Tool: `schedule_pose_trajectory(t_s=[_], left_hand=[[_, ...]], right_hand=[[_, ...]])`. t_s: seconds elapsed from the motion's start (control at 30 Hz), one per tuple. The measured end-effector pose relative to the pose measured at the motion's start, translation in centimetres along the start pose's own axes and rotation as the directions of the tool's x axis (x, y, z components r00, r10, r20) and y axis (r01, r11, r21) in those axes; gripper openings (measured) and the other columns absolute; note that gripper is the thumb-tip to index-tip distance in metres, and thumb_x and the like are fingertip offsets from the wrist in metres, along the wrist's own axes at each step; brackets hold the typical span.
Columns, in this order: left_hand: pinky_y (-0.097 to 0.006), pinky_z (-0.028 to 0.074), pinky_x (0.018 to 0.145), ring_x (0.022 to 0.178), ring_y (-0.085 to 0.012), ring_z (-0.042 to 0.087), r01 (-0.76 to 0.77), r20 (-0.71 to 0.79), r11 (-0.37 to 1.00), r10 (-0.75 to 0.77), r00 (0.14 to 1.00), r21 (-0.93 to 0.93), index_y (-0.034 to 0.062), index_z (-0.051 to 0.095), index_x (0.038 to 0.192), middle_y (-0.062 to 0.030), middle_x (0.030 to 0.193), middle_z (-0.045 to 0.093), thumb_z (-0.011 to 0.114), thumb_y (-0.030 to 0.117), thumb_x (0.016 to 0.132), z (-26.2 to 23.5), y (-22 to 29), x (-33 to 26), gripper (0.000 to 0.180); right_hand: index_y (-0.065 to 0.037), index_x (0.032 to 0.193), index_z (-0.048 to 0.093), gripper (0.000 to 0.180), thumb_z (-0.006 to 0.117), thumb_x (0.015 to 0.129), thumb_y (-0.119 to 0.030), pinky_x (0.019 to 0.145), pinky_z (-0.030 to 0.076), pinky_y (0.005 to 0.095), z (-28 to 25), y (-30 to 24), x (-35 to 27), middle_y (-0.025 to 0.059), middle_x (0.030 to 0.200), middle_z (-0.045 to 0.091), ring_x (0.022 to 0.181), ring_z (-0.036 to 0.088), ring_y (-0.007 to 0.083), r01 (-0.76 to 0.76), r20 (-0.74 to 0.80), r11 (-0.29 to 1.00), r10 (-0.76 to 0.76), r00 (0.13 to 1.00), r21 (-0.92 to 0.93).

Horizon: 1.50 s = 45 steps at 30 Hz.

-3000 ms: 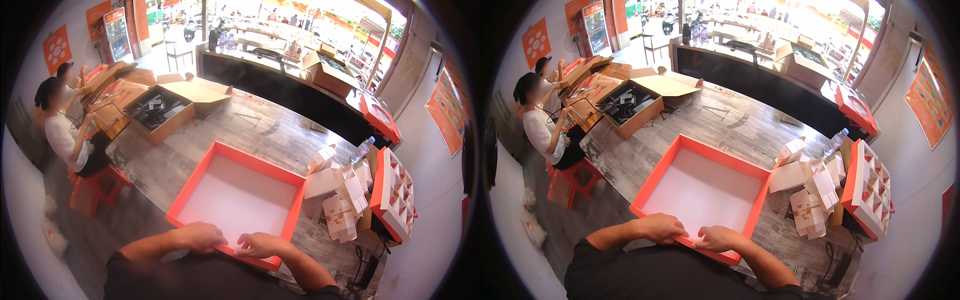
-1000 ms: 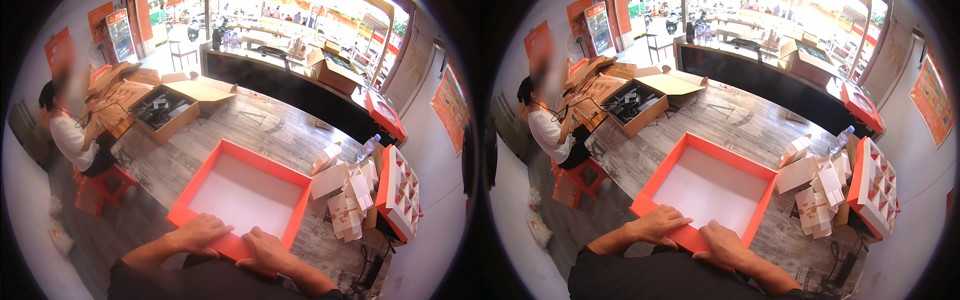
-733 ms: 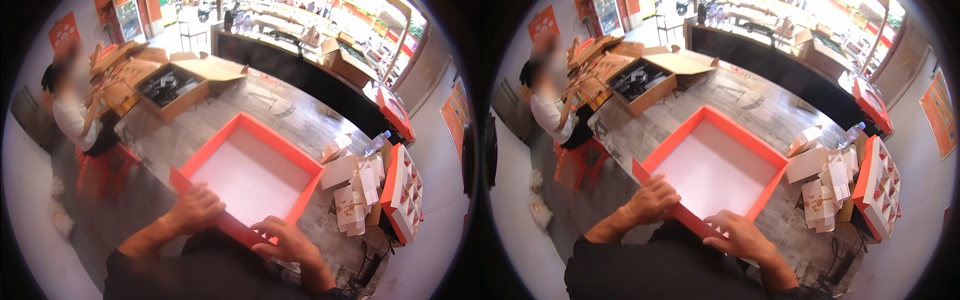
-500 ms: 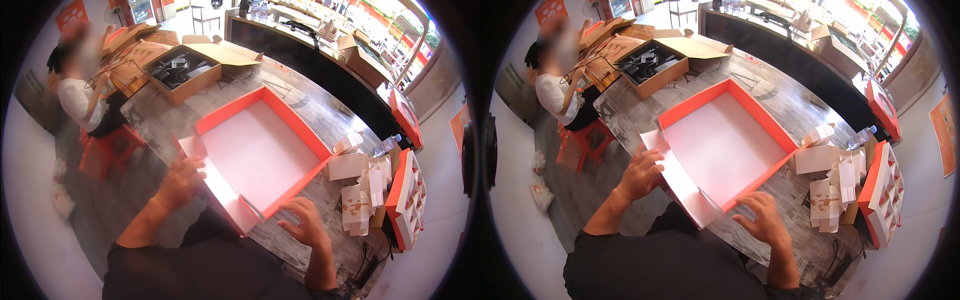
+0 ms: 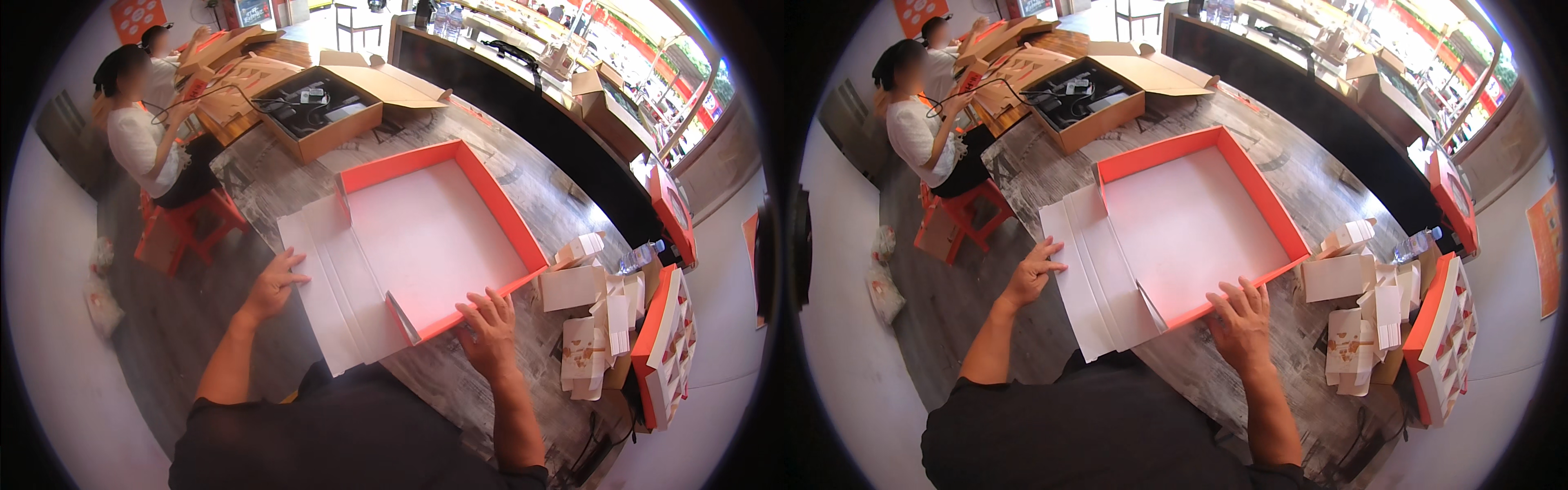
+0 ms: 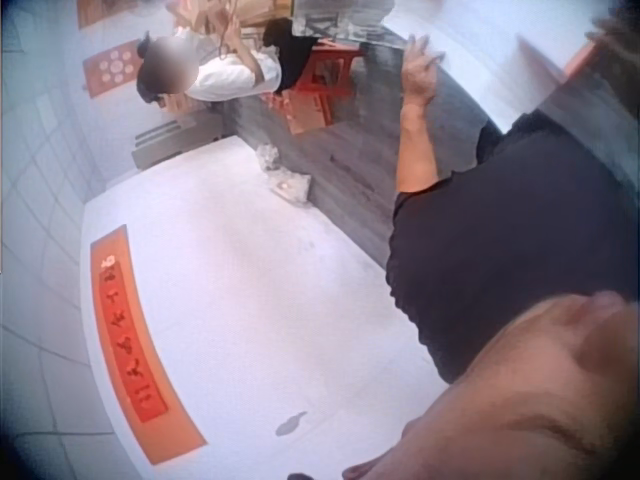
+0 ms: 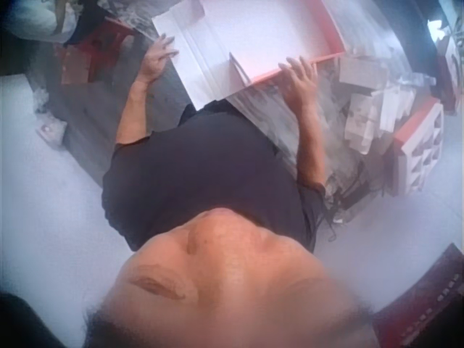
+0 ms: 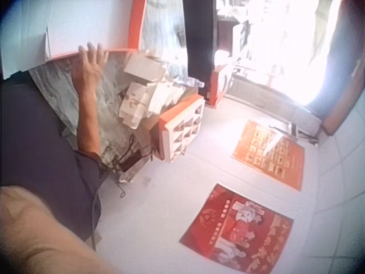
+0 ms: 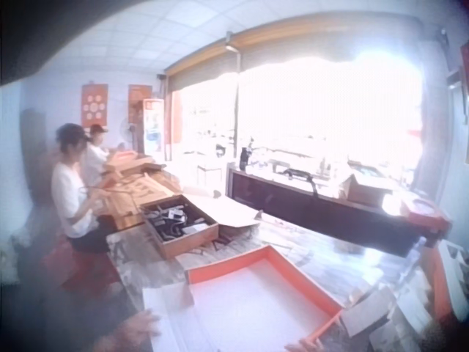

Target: The person handles small white cardboard boxes on a table and then unfolds a large red and white cardboard box, folding its sides and flaps by hand to form its shape.

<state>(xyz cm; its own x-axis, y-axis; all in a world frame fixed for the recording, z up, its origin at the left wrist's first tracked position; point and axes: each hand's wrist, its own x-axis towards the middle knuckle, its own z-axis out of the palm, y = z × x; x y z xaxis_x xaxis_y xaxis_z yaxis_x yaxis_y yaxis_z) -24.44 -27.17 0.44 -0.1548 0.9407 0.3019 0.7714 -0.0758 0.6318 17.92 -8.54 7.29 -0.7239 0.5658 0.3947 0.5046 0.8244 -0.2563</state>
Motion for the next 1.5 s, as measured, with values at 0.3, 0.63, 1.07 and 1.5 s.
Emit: schedule_pose_trajectory(t_s=[0.3, 0.63, 1.07, 1.5], left_hand=[[-0.051, 0.036, 0.115, 0.129, -0.0377, 0.054, 0.054, 0.077, 0.957, -0.079, 0.994, 0.287, 0.0061, 0.066, 0.123, -0.0162, 0.132, 0.063, 0.070, 0.031, 0.091, 0.2, 5.2, 3.5, 0.041], [-0.043, 0.038, 0.115, 0.137, -0.0364, 0.048, 0.093, 0.221, 0.988, -0.119, 0.968, 0.124, 0.0033, 0.058, 0.136, -0.0195, 0.145, 0.053, 0.073, 0.044, 0.092, -0.6, 4.6, 3.1, 0.062], [-0.057, 0.030, 0.118, 0.141, -0.0400, 0.043, 0.043, -0.116, 0.921, 0.002, 0.993, 0.387, 0.0046, 0.061, 0.130, -0.0200, 0.148, 0.051, 0.074, 0.055, 0.083, 4.5, 2.8, 1.8, 0.070], [-0.057, 0.029, 0.118, 0.141, -0.0388, 0.044, 0.039, -0.171, 0.917, 0.032, 0.985, 0.398, 0.0069, 0.063, 0.129, -0.0181, 0.148, 0.052, 0.075, 0.052, 0.082, 4.9, 2.7, 1.7, 0.066]], right_hand=[[-0.018, 0.110, 0.072, 0.029, 0.071, 0.081, -0.013, 0.113, 0.033, 0.0547, 3.1, -3.5, 1.0, -0.0031, 0.108, 0.069, 0.107, 0.060, 0.0220, 0.110, -0.066, 0.991, -0.105, 0.992, 0.073], [-0.014, 0.105, 0.069, 0.024, 0.075, 0.081, -0.014, 0.103, 0.041, 0.0463, 2.5, -5.5, 1.6, 0.0009, 0.111, 0.071, 0.106, 0.064, 0.0222, 0.107, -0.071, 0.974, -0.094, 0.993, 0.198], [-0.008, 0.111, 0.060, 0.044, 0.084, 0.077, -0.024, 0.096, 0.046, 0.0500, -0.5, 3.0, 7.2, 0.0174, 0.129, 0.058, 0.122, 0.054, 0.0387, -0.144, -0.106, 0.980, 0.130, 0.986, -0.138], [-0.009, 0.118, 0.051, 0.045, 0.074, 0.080, -0.016, 0.093, 0.052, 0.0492, -0.7, 5.9, 10.1, 0.0225, 0.119, 0.056, 0.113, 0.062, 0.0420, -0.480, 0.273, 0.855, 0.518, 0.810, -0.198]])
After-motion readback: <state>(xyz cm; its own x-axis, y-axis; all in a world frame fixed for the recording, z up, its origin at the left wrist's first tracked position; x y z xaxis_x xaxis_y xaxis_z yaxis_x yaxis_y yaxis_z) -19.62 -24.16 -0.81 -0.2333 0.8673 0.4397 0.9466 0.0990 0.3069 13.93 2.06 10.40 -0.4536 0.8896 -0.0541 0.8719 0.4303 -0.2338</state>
